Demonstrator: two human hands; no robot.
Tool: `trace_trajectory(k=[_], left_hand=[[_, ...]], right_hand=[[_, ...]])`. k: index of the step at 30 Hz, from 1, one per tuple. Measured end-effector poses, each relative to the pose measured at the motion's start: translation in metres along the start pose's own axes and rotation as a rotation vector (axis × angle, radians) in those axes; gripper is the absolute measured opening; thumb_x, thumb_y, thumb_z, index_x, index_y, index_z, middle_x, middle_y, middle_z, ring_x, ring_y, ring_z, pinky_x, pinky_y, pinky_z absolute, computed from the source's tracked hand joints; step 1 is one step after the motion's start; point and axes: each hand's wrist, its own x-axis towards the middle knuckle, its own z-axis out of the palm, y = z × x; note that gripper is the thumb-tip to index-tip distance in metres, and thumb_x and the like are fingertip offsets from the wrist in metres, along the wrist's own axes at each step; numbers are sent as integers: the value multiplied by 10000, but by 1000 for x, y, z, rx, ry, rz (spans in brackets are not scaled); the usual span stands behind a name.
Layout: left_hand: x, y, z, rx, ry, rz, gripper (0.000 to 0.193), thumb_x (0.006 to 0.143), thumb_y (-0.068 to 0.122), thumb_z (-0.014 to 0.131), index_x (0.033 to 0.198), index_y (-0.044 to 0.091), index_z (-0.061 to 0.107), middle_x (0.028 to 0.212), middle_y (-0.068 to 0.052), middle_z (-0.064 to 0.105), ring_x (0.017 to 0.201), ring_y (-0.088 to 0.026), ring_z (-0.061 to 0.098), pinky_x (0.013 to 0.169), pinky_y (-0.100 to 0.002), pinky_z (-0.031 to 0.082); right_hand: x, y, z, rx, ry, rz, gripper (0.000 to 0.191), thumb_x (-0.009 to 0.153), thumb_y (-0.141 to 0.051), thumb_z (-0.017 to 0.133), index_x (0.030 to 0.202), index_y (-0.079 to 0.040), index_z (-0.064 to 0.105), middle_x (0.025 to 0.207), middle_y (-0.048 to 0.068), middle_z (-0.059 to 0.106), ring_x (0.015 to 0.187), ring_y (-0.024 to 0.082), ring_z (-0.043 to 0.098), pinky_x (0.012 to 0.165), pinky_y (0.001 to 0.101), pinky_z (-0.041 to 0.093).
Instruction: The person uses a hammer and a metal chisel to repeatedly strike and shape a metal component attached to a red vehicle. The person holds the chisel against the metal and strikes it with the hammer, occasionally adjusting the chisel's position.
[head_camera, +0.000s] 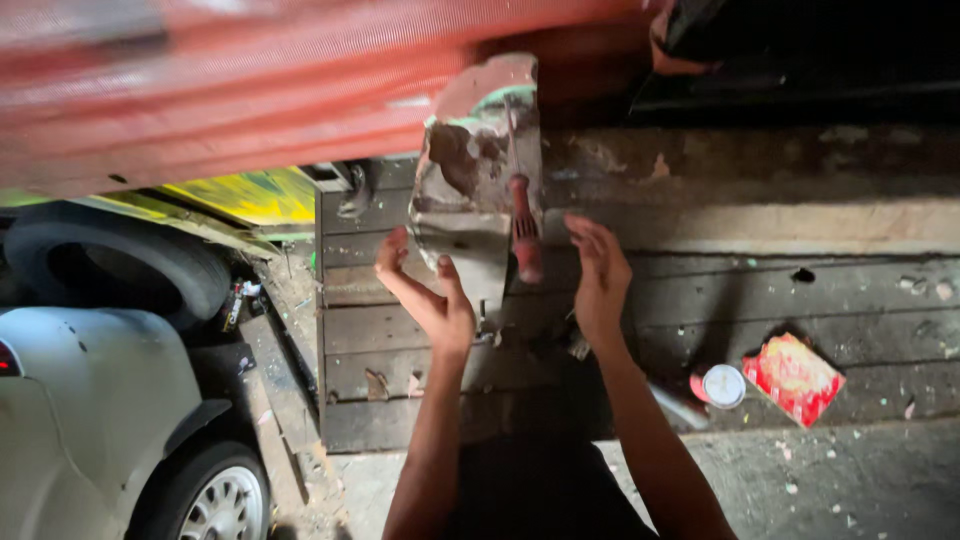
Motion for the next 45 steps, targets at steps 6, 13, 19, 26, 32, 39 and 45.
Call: trace_trajectory(k=[6,13,19,26,32,39,45], left_hand=[[-58,42,-11,30,-125,-81,427,945,66,626,1335,-19,477,1282,-162,527,1160,-298,510,1055,-421,420],[-144,8,9,14,-359,-89,333,856,-29,550,1186,4,584,1183,-173,563,1129,-351,535,1022,-436,450],[-189,-4,51,11,-493,-144,279,833,-24,600,1105,35,622,1141,-179,595,1092,-392,566,957,-464,465],[-224,-18,81,-15,-500,-216,264,821,-33,572,1067,44,632,1123,-182,609,1078,-400,602,932,-470,500],[-206,14,46,-5,-489,-239,245,835,-42,571,1057,30,644,1110,-185,611,1050,-391,611,902,-455,507],[-159,28,32,-26,-314,-82,215,852,-83,554,1025,18,635,1038,-156,643,997,-344,641,893,-406,522],[-90,59,21,-202,-140,-102,302,911,-112,598,1184,8,548,1153,-149,588,1024,-325,633,947,-391,536]], right_hand=[[-65,-17,-64,-383,34,301,200,1035,-68,593,1204,-39,695,1147,122,749,755,211,616,667,352,498],[-116,52,-91,-730,-34,241,348,900,-119,749,1229,-51,658,1071,146,677,946,298,684,837,450,574],[-122,76,-111,-949,-170,168,578,785,-204,808,1308,-100,583,1184,182,631,1128,424,576,973,548,477],[-127,111,-131,-1136,-349,313,620,733,-364,824,1228,-76,584,1132,190,618,1062,438,585,805,572,496],[-128,67,-125,-1204,-381,314,394,868,-174,726,1231,-84,601,1099,181,634,1002,402,640,785,543,544],[-98,27,-123,-867,-308,302,320,931,-147,691,1206,-26,584,965,197,650,792,362,659,689,460,532],[-72,-43,-103,-427,-198,13,234,948,-128,716,1129,-20,613,902,137,680,749,230,642,652,371,502]])
